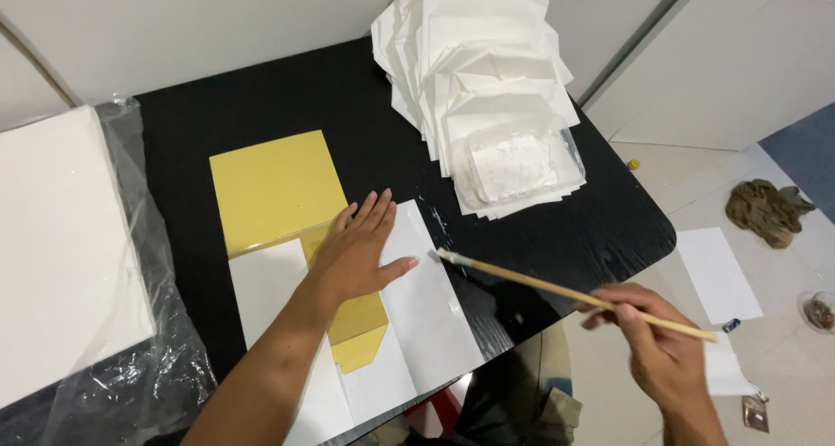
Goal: Manually assembling a paper bag by folding paper around a template and applying glue to the seams with a brush.
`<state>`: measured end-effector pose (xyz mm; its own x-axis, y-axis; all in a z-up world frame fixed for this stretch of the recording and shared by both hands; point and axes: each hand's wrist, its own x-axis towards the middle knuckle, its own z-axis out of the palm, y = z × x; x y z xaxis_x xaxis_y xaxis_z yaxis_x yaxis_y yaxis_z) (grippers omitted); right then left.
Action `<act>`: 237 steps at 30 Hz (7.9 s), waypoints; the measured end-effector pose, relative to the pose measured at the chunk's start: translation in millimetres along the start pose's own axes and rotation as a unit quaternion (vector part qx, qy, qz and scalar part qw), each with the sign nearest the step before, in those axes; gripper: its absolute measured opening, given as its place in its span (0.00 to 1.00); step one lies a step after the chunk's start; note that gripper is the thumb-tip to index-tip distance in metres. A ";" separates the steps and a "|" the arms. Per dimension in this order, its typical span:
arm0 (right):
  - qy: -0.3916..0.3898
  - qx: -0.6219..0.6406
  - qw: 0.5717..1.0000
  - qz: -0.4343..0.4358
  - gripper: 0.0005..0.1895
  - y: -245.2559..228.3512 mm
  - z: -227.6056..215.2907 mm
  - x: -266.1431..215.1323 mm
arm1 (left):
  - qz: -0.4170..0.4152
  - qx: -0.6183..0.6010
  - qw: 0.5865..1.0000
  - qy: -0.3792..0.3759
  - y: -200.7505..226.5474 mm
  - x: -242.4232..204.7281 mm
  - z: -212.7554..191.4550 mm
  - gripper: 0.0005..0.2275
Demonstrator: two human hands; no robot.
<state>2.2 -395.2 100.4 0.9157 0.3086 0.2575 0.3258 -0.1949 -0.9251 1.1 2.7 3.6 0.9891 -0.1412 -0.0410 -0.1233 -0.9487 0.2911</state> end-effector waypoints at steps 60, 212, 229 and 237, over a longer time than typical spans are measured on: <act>-0.059 -0.093 0.993 0.039 0.16 -36.9 -56.0 -55.9 | 0.000 0.001 1.000 -0.009 3.0 0.3 -2.7 0.39; -0.166 0.445 0.739 0.478 0.40 -37.3 298.2 44.6 | -0.232 -0.052 0.970 0.044 -17.5 -168.8 -31.1 0.28; -0.434 -0.258 0.836 -0.216 0.34 -10.1 304.6 48.1 | -0.191 0.004 0.969 0.157 -33.8 -165.1 4.5 0.29; -0.394 -0.282 0.833 -0.267 0.34 2.9 300.6 35.2 | -0.193 0.016 0.968 0.160 -34.1 -165.3 7.7 0.29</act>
<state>-35.3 -105.1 22.9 0.2384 0.9633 0.1232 0.8994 -0.1712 -0.4022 -158.8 56.3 -6.9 0.9356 0.3148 0.1600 0.2621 -0.9227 0.2829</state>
